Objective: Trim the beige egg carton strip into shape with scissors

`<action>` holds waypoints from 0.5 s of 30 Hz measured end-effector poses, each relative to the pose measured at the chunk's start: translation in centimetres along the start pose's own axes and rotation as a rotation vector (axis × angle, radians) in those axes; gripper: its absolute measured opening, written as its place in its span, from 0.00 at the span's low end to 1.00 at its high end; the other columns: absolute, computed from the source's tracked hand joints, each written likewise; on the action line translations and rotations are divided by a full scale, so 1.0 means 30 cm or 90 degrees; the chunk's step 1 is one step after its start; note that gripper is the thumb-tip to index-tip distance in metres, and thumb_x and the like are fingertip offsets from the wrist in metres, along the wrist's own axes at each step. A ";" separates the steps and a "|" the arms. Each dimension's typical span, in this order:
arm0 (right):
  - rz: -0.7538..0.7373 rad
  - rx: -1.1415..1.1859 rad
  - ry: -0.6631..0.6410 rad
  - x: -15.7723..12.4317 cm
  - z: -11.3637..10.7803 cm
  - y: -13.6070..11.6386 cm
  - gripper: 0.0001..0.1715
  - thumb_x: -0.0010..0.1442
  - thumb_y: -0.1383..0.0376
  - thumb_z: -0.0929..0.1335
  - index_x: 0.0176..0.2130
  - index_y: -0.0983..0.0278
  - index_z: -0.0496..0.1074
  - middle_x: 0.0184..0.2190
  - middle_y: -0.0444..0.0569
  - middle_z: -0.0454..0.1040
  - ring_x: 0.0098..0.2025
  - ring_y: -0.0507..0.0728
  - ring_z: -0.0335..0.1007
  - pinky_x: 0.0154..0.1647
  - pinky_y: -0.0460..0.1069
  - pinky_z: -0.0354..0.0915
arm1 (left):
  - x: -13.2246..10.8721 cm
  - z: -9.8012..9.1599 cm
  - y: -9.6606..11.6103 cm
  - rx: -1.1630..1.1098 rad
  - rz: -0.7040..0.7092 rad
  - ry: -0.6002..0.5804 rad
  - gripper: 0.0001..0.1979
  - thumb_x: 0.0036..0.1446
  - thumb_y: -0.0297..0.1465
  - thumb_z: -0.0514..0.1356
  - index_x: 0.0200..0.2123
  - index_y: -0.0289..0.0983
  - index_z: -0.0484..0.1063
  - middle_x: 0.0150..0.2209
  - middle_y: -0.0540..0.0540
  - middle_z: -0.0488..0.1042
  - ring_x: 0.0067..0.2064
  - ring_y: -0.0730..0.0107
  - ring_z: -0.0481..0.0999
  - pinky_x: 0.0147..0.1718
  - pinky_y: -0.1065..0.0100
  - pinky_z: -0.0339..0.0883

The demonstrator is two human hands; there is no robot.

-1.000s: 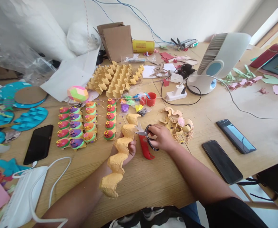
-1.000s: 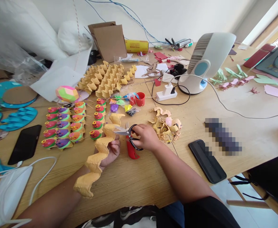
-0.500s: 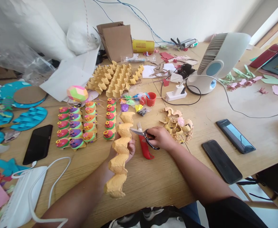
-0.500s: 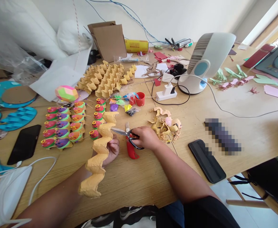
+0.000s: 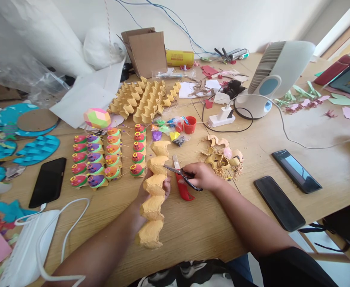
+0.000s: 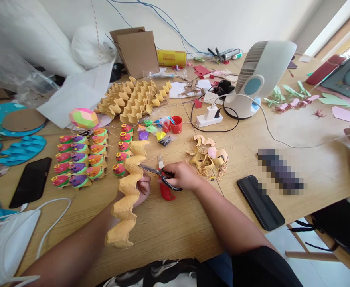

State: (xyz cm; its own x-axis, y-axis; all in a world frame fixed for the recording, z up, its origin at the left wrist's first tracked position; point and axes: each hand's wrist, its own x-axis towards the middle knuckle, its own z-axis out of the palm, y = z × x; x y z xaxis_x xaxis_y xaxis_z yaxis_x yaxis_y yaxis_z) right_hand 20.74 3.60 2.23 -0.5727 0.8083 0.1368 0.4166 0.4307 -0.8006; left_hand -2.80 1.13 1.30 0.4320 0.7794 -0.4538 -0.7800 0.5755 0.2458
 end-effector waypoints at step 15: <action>0.051 0.204 -0.060 0.004 0.007 -0.033 0.32 0.60 0.39 0.72 0.27 0.63 0.67 0.24 0.42 0.66 0.28 0.51 0.58 0.29 0.46 0.55 | 0.003 -0.025 0.020 0.023 -0.085 0.031 0.10 0.63 0.41 0.64 0.33 0.42 0.76 0.30 0.45 0.76 0.30 0.62 0.77 0.26 0.66 0.73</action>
State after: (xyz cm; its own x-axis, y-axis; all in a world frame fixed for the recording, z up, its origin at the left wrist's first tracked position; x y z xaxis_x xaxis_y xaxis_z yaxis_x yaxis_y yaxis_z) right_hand 20.12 3.18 2.93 -0.6159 0.7875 0.0238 0.2288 0.2077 -0.9511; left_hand -3.57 1.35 0.76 0.5079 0.6830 -0.5250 -0.7002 0.6823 0.2102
